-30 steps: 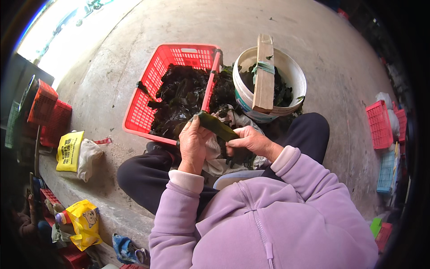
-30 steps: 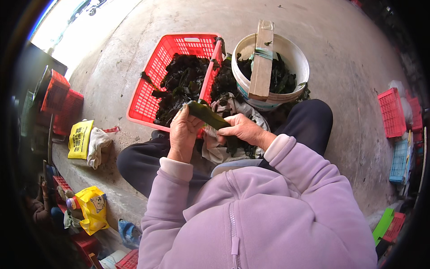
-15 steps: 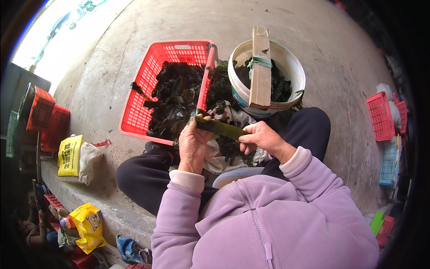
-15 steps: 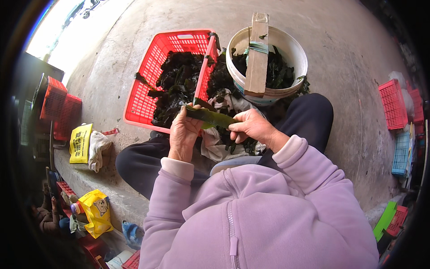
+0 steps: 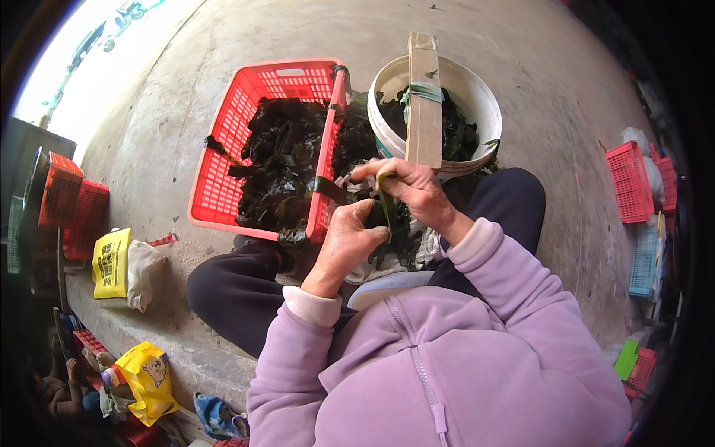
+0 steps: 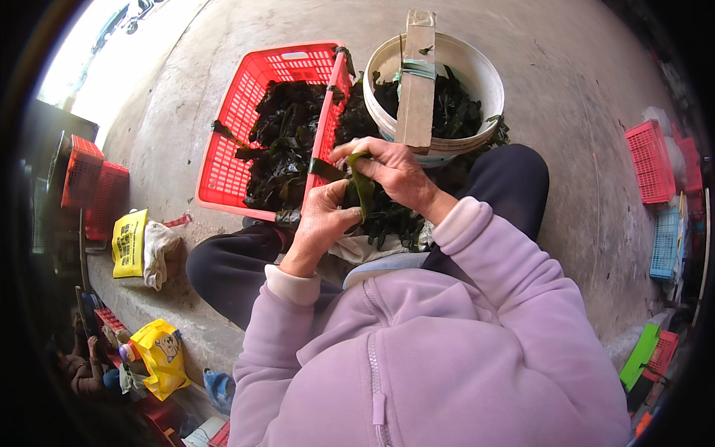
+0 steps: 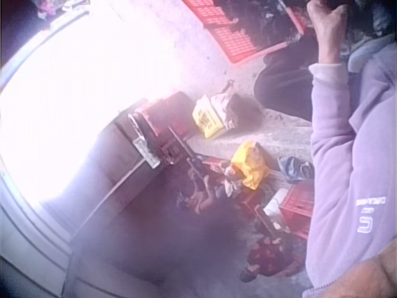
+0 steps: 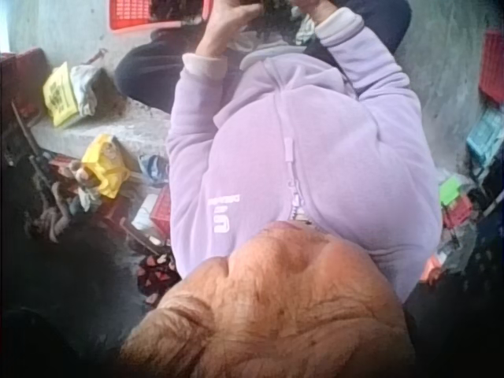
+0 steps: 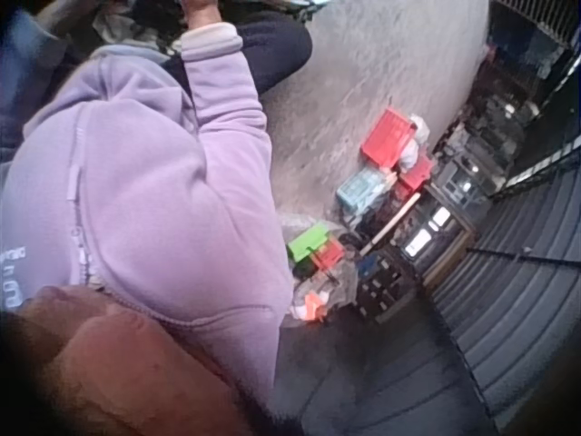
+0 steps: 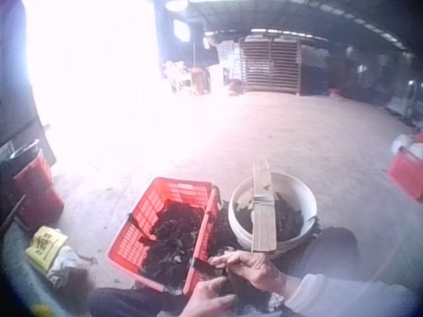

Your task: The person sits on the floor and trims seaweed using a fixed blade attached to a bucket. They pick seaweed from a red basket, scrape it against the blade, and place the trimmed pieces back into the basket.

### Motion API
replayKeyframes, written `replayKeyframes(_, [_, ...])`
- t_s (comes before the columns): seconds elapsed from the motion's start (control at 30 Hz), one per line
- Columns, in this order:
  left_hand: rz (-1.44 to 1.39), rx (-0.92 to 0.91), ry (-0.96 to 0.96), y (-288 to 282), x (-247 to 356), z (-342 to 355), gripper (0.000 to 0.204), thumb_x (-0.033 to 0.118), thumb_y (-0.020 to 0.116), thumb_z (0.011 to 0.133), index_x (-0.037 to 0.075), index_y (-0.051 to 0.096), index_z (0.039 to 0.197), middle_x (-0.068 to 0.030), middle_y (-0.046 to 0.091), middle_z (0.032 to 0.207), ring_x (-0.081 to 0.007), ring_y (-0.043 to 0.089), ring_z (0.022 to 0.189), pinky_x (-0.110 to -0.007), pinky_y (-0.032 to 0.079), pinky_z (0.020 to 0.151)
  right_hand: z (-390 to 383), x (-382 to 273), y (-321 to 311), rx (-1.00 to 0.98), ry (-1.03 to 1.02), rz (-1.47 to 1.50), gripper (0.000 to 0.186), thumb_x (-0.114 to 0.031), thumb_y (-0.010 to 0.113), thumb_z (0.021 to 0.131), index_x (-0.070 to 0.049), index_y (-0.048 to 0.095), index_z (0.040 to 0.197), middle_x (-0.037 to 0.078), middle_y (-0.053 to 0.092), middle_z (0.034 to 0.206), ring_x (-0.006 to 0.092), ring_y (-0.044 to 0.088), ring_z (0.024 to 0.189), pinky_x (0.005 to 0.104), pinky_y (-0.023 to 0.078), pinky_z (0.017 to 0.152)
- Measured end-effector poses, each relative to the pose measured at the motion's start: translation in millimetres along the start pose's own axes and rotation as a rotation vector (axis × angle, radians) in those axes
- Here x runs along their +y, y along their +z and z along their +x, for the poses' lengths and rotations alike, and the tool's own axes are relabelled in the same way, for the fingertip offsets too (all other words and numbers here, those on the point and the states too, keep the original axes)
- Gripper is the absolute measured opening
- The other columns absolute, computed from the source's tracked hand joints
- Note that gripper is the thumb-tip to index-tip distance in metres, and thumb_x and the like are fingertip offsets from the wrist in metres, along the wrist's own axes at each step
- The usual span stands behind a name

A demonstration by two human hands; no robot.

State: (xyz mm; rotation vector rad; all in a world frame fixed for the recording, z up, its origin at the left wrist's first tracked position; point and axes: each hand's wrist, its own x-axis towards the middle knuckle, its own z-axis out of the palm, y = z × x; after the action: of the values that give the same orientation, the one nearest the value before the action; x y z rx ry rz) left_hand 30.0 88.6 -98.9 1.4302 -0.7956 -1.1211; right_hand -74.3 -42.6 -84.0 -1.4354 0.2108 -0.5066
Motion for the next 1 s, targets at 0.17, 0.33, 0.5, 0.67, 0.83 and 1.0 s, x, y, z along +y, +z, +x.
replayKeyframes(0.17, [0.616,0.270,0.312,-8,5,-6,0.018,-0.005,0.062,0.066,0.000,0.060,0.083,-0.0032,0.060,0.072,-0.0141,0.057,0.064,-0.027,0.045,0.058,6,21,9,0.103,0.183,-0.044,0.015,-0.016,0.056,0.092,-0.002,0.061,0.089,0.001,0.061,0.079,0.0070,0.054,0.068,0.0229,0.046,0.064])
replayKeyframes(0.33, [0.705,0.488,0.596,-14,16,-4,0.028,-0.001,0.071,0.056,0.006,0.061,0.081,-0.0077,0.060,0.073,-0.0275,0.056,0.069,-0.036,0.046,0.065,-1,23,-2,-0.020,0.483,0.495,0.013,-0.015,0.059,0.090,-0.003,0.061,0.088,0.000,0.056,0.069,0.0070,0.045,0.046,0.0219,0.035,0.042])
replayKeyframes(0.5, [0.680,0.300,0.648,-21,12,2,0.028,0.003,0.072,0.056,0.007,0.063,0.082,-0.0062,0.060,0.072,-0.0261,0.056,0.070,-0.035,0.045,0.066,-2,22,2,-0.033,0.543,0.571,0.013,-0.013,0.061,0.089,-0.001,0.059,0.085,0.002,0.056,0.068,0.0073,0.045,0.044,0.0222,0.032,0.036])
replayKeyframes(0.67, [0.745,0.382,0.459,-19,-5,5,0.021,0.002,0.070,0.062,0.005,0.061,0.081,-0.0063,0.060,0.074,-0.0242,0.056,0.068,-0.034,0.046,0.063,-6,26,8,0.034,0.583,0.341,0.024,-0.022,0.063,0.088,-0.002,0.061,0.076,0.000,0.050,0.053,0.0070,0.045,0.043,0.0216,0.032,0.037])
replayKeyframes(0.83, [-0.307,0.086,0.010,-26,-8,6,0.026,-0.003,0.069,0.072,0.000,0.057,0.094,-0.0014,0.060,0.081,-0.0087,0.058,0.072,-0.020,0.046,0.063,-14,29,5,-0.073,0.663,0.461,0.020,-0.020,0.064,0.087,-0.003,0.063,0.077,-0.002,0.048,0.056,0.0059,0.036,0.044,0.0219,0.028,0.042])
replayKeyframes(1.0, [-0.784,-0.110,-0.067,-33,-4,3,0.028,-0.007,0.067,0.071,0.001,0.055,0.095,-0.0035,0.060,0.086,-0.0109,0.057,0.079,-0.023,0.046,0.076,-18,31,1,-0.144,0.657,0.862,0.013,-0.015,0.065,0.085,-0.003,0.064,0.079,-0.003,0.051,0.064,0.0053,0.031,0.048,0.0229,0.024,0.043])
